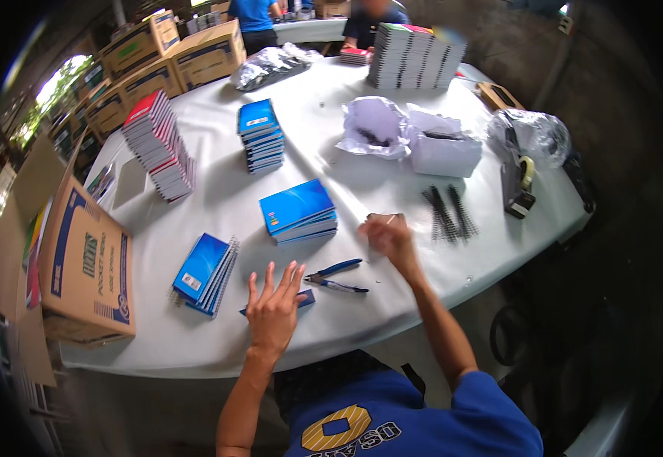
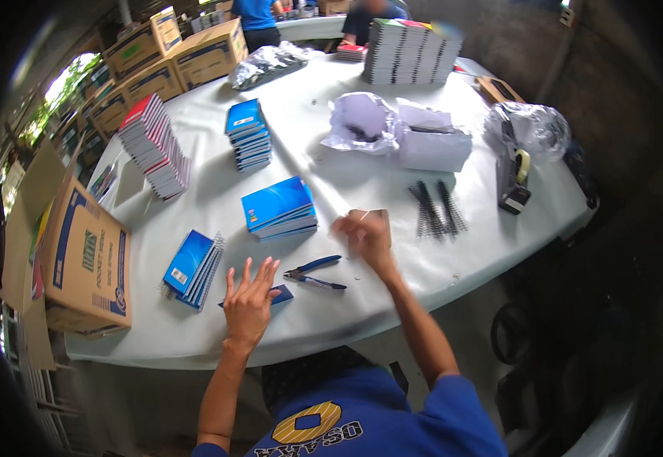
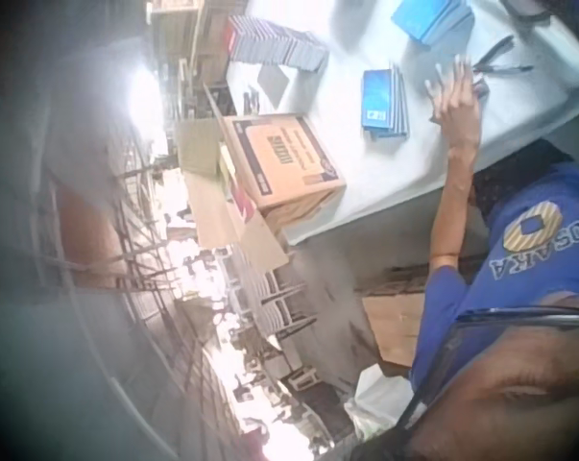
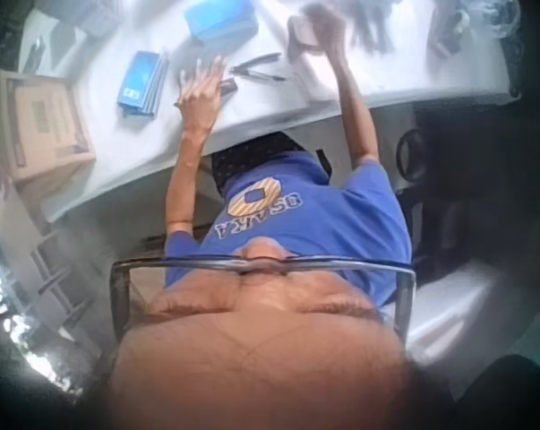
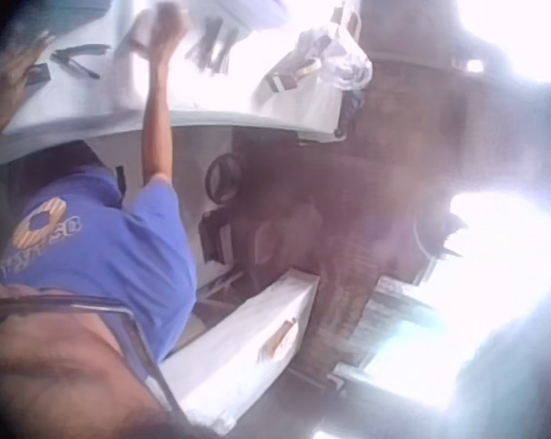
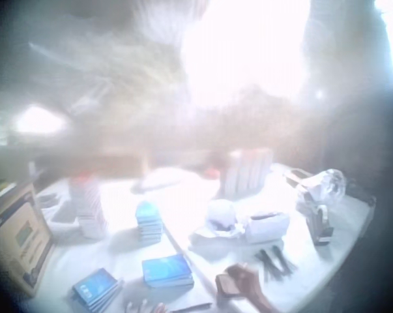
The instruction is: The person manually inserts wire spirals into stacks of paper and covers to assemble notebooks, then trims the excess wire with pliers and stacks the finished items.
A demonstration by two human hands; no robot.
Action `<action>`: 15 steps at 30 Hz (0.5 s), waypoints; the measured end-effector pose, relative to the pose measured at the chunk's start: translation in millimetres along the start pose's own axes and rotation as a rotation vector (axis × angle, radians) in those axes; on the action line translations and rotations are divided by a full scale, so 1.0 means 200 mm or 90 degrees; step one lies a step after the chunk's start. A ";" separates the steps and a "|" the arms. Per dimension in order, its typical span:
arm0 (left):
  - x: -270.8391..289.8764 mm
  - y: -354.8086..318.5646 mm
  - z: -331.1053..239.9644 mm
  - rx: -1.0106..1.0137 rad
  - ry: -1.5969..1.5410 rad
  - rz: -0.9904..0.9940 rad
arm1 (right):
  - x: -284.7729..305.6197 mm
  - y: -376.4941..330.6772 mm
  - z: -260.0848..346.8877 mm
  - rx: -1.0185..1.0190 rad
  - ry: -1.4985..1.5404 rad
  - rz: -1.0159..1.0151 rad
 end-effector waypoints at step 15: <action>-0.03 0.01 0.01 0.014 -0.016 0.019 | 0.41 0.25 -1.03 -0.200 -0.431 0.128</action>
Point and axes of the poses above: each hand's wrist, its own y-axis towards the middle knuckle, its own x-axis out of the back of the hand, z = x × y, the point moved 2 cm from there along y, towards the middle knuckle, and after that the axes turned 13 degrees about -y, right-handed, at the moved point
